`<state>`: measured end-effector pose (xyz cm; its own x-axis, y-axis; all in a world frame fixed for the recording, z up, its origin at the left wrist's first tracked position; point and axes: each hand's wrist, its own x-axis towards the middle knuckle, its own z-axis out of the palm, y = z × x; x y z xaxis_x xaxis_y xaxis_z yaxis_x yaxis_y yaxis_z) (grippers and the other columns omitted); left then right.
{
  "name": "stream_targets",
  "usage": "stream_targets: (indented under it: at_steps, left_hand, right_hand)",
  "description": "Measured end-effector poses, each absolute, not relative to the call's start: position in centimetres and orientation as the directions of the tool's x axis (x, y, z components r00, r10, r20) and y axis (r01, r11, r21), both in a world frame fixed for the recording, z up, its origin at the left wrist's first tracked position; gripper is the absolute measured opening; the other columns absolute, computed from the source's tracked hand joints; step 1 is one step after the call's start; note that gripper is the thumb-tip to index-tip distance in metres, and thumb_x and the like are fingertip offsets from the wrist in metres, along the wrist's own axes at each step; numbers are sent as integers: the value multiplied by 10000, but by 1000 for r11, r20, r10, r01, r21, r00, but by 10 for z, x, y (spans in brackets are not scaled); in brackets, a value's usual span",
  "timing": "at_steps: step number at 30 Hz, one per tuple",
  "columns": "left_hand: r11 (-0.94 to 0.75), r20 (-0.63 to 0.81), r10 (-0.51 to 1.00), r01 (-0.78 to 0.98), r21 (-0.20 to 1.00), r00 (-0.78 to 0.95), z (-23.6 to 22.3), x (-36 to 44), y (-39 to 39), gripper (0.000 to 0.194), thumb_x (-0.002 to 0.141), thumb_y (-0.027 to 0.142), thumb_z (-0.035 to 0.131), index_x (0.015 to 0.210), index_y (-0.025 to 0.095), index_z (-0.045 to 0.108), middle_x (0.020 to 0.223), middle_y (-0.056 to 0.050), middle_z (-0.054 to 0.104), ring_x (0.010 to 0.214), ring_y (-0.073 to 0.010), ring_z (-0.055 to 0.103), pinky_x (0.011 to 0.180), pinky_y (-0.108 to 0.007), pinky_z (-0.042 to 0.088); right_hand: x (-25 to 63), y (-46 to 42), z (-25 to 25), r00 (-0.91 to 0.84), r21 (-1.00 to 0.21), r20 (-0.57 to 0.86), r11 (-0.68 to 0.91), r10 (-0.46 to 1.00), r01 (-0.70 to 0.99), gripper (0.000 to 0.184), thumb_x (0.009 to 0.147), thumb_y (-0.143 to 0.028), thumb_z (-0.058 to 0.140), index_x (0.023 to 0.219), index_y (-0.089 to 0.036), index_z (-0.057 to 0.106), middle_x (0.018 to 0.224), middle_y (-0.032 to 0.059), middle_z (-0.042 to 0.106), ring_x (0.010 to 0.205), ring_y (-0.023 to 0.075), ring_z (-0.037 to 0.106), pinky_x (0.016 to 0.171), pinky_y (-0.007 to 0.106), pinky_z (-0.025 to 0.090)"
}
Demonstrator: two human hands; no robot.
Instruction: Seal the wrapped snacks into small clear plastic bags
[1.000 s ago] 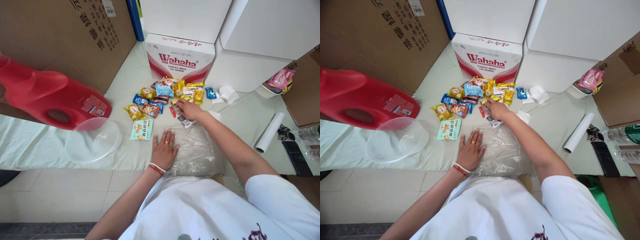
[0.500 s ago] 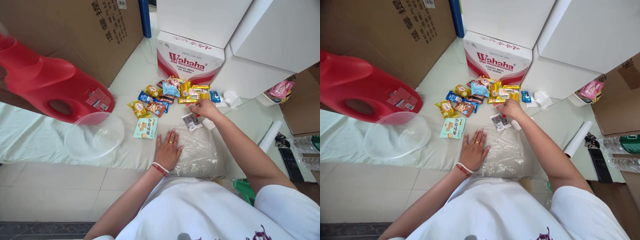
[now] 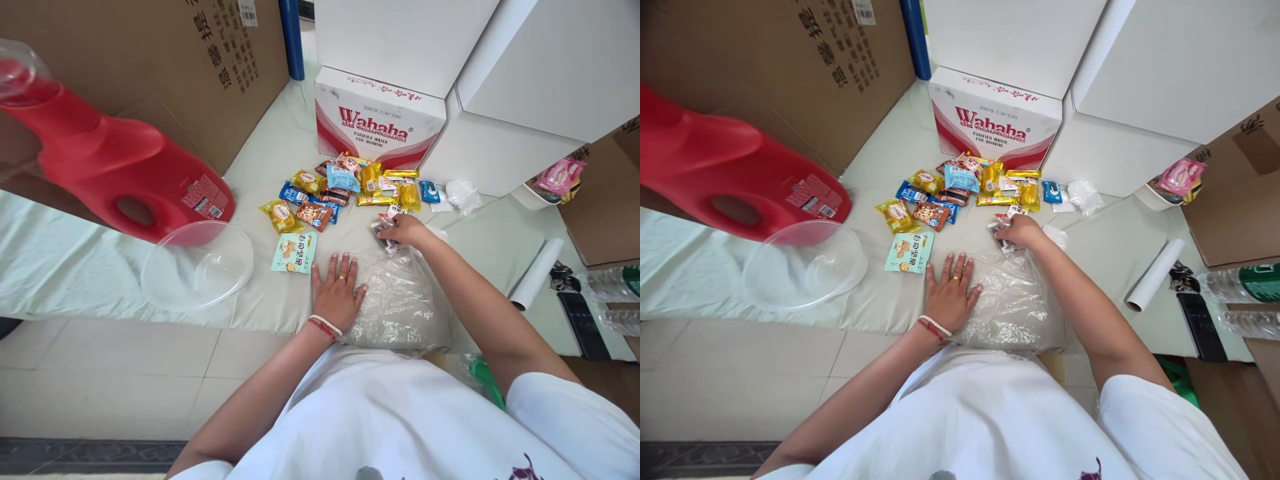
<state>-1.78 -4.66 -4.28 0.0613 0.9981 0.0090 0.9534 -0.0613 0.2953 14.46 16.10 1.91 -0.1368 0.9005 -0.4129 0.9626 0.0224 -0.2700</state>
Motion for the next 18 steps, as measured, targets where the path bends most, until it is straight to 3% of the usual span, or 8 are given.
stream_targets:
  at_steps: [4, 8, 10, 12, 15, 18]
  left_hand:
    - [-28, -27, 999, 960, 279, 37, -43, -16, -43, 659, 1026, 515, 333, 1611, 210, 314, 1698, -103, 234, 1589, -349, 150, 1213, -746, 31]
    - [31, -32, 999, 963, 266, -24, -44, -11, -32, 684, 1023, 531, 322, 1616, 191, 296, 1703, -109, 214, 1595, -351, 106, 1194, -774, 47]
    - [55, -33, 998, 963, 265, -48, -44, -8, -25, 693, 1020, 533, 332, 1615, 180, 295, 1706, -115, 199, 1597, -345, 95, 1187, -782, 56]
    - [65, -33, 998, 962, 265, -59, -44, -5, -18, 690, 1018, 527, 341, 1611, 177, 304, 1706, -122, 197, 1597, -344, 101, 1183, -786, 60]
    - [63, -26, 998, 960, 272, -58, -44, -6, -15, 658, 1025, 478, 334, 1604, 166, 319, 1700, -139, 215, 1593, -338, 132, 1184, -781, 74]
    - [66, -20, 998, 954, 293, -62, -43, -12, -17, 612, 1032, 392, 320, 1592, 148, 342, 1687, -150, 250, 1585, -326, 180, 1194, -754, 127]
  right_hand:
    - [177, 173, 43, -70, -604, -324, -149, 944, 783, 461, 713, -441, 831, 1043, -150, 691, 939, 77, 733, 718, 182, 659, 598, 273, 501]
    - [201, 156, 98, -144, -679, 28, 124, 989, 723, 570, 744, -523, 792, 1189, -192, 658, 1076, 72, 723, 906, 240, 667, 753, 346, 536]
    - [201, 136, 120, -327, -637, 109, 319, 939, 702, 618, 768, -539, 767, 1273, -215, 621, 1144, 69, 707, 997, 268, 658, 835, 379, 527]
    - [191, 113, 125, -545, -549, 68, 487, 835, 679, 653, 766, -525, 775, 1312, -216, 594, 1182, 79, 687, 1047, 288, 648, 888, 393, 511]
    - [170, 84, 99, -702, -342, -142, 631, 698, 697, 662, 778, -491, 774, 1336, -197, 572, 1194, 117, 656, 1020, 306, 663, 859, 376, 503]
    - [156, 70, 59, -677, -120, -336, 684, 654, 720, 612, 849, -454, 716, 1369, -183, 542, 1229, 157, 618, 926, 302, 694, 758, 354, 497]
